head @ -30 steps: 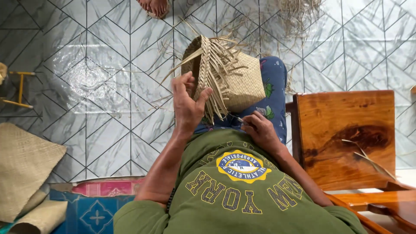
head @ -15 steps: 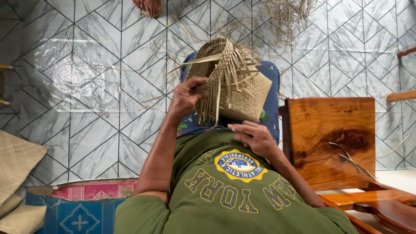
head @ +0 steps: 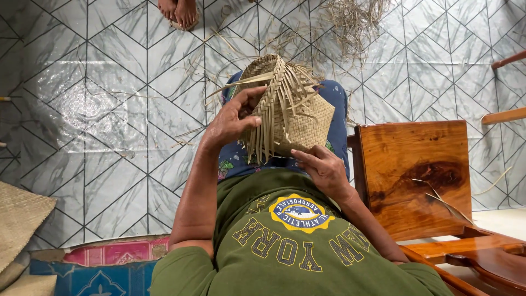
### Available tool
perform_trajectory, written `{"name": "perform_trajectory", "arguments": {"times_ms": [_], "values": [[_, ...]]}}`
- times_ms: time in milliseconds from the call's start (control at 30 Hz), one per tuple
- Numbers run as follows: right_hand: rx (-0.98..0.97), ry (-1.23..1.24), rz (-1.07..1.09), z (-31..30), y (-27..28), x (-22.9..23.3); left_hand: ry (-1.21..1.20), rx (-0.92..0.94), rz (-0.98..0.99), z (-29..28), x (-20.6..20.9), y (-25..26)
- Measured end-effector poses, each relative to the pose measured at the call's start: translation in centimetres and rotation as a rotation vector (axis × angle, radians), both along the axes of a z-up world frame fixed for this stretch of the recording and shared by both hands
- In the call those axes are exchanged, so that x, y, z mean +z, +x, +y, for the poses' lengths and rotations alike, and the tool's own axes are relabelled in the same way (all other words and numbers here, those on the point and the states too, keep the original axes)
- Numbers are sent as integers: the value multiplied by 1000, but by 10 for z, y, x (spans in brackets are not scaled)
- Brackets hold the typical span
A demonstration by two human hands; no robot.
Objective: Weaving a basket or hat using dried plant fibers by tucking and pulling strands into a pattern
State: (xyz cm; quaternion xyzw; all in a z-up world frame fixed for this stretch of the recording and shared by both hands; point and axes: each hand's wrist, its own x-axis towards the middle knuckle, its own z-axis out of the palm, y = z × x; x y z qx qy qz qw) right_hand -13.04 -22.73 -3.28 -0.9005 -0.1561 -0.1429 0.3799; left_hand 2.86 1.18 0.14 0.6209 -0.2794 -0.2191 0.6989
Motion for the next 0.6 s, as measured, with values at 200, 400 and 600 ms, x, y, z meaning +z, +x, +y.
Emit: {"name": "perform_trajectory", "arguments": {"times_ms": [200,400,600], "values": [[-8,-165,-195,17,2,27,313,395,-50,-40,9,5],[34,-220,-353,9,-6,78,255,330,-121,-45,29,-2],[158,-14,-84,13,-6,59,192,361,-86,-46,26,-4]]}}
